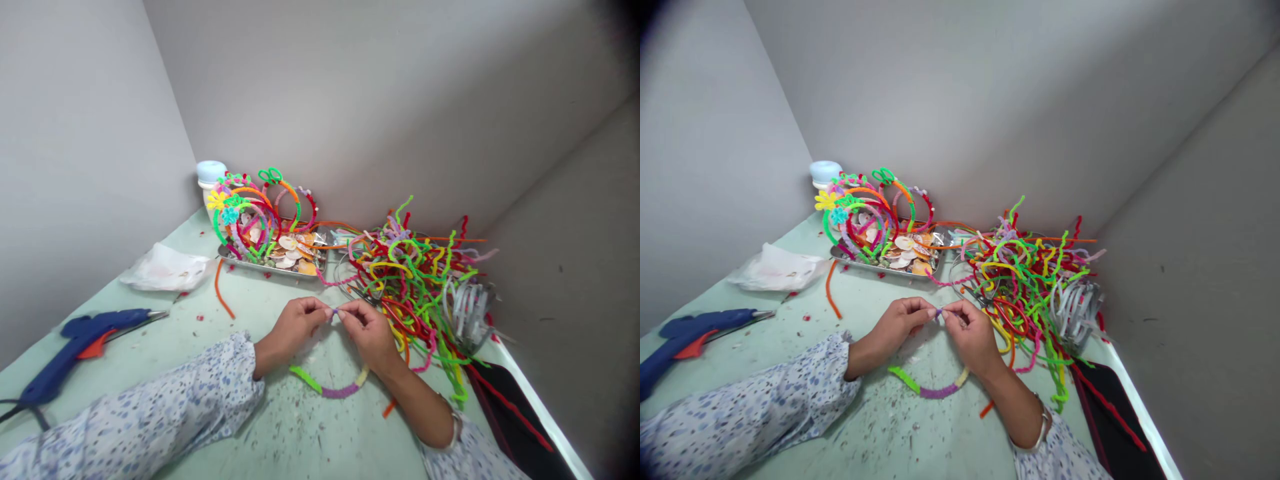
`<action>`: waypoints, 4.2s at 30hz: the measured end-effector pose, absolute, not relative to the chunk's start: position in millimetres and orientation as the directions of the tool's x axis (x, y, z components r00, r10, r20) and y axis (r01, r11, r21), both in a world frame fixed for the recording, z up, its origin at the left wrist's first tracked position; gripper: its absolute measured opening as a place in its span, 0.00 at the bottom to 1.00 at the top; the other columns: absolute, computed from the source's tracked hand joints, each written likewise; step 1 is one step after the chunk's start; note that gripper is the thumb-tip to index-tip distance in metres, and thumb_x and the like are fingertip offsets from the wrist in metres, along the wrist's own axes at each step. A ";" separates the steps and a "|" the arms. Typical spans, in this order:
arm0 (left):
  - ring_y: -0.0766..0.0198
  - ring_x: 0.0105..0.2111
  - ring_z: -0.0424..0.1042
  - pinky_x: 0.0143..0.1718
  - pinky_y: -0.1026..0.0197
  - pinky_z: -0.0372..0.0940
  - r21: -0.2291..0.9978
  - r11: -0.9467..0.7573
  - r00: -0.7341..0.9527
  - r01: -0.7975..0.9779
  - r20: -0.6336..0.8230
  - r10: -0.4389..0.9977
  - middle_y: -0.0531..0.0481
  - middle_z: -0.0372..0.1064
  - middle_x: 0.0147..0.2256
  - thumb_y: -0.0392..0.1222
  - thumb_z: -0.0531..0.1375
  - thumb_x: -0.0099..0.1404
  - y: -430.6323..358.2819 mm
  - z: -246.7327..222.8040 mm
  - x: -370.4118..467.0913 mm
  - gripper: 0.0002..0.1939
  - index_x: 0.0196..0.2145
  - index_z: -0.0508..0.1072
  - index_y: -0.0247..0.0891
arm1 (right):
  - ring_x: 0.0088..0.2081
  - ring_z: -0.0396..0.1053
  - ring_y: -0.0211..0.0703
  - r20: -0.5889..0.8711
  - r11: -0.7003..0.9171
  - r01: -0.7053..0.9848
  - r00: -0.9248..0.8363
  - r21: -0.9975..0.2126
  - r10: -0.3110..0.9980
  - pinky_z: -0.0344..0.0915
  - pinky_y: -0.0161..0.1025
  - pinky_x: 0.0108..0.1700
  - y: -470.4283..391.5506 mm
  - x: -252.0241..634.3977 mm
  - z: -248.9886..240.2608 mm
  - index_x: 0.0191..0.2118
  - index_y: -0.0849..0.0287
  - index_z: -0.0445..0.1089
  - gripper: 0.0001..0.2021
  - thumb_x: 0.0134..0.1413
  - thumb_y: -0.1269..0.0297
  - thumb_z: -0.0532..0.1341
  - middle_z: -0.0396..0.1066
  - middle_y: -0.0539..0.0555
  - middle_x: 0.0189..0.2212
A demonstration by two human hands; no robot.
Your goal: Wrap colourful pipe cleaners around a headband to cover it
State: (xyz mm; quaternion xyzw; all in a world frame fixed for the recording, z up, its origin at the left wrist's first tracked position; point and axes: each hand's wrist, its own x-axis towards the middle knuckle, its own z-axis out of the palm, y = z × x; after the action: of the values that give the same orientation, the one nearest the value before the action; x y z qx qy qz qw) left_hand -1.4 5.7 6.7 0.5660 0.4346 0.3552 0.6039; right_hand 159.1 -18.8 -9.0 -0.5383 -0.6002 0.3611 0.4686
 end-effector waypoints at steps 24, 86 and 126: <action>0.73 0.17 0.51 0.20 0.66 0.45 0.996 0.083 0.434 0.037 -0.091 0.896 0.57 0.53 0.16 0.48 0.56 0.56 6.5 6.1 -3.0 0.14 0.22 0.67 0.34 | 0.23 0.62 0.38 0.174 0.163 0.300 0.012 -0.940 0.985 0.57 0.33 0.23 -17.3 159.3 -9.2 0.32 0.59 0.69 0.10 0.50 0.57 0.58 0.68 0.50 0.23; 0.73 0.18 0.55 0.21 0.68 0.51 1.000 -0.012 0.399 0.012 0.006 0.917 0.58 0.56 0.18 0.49 0.58 0.56 3.8 -0.9 -2.1 0.14 0.27 0.67 0.33 | 0.23 0.61 0.35 0.155 0.158 0.300 -0.034 -0.941 0.987 0.56 0.31 0.23 -16.3 156.7 -8.2 0.33 0.60 0.69 0.08 0.51 0.61 0.57 0.69 0.49 0.25; 0.73 0.15 0.53 0.18 0.66 0.46 0.970 0.218 0.465 -0.111 -0.143 0.873 0.56 0.56 0.15 0.42 0.58 0.53 9.1 5.8 -1.7 0.10 0.20 0.66 0.34 | 0.29 0.66 0.41 0.269 0.271 0.332 -0.052 -0.904 0.962 0.62 0.35 0.31 -22.4 156.3 -7.4 0.33 0.59 0.69 0.07 0.52 0.62 0.57 0.70 0.52 0.27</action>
State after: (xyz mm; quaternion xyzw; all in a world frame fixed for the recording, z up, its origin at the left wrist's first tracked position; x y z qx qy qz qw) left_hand -1.7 9.1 5.8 0.5120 0.3724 0.3587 0.6859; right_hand 156.3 -22.4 -7.4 -0.5027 -0.6433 0.3347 0.4705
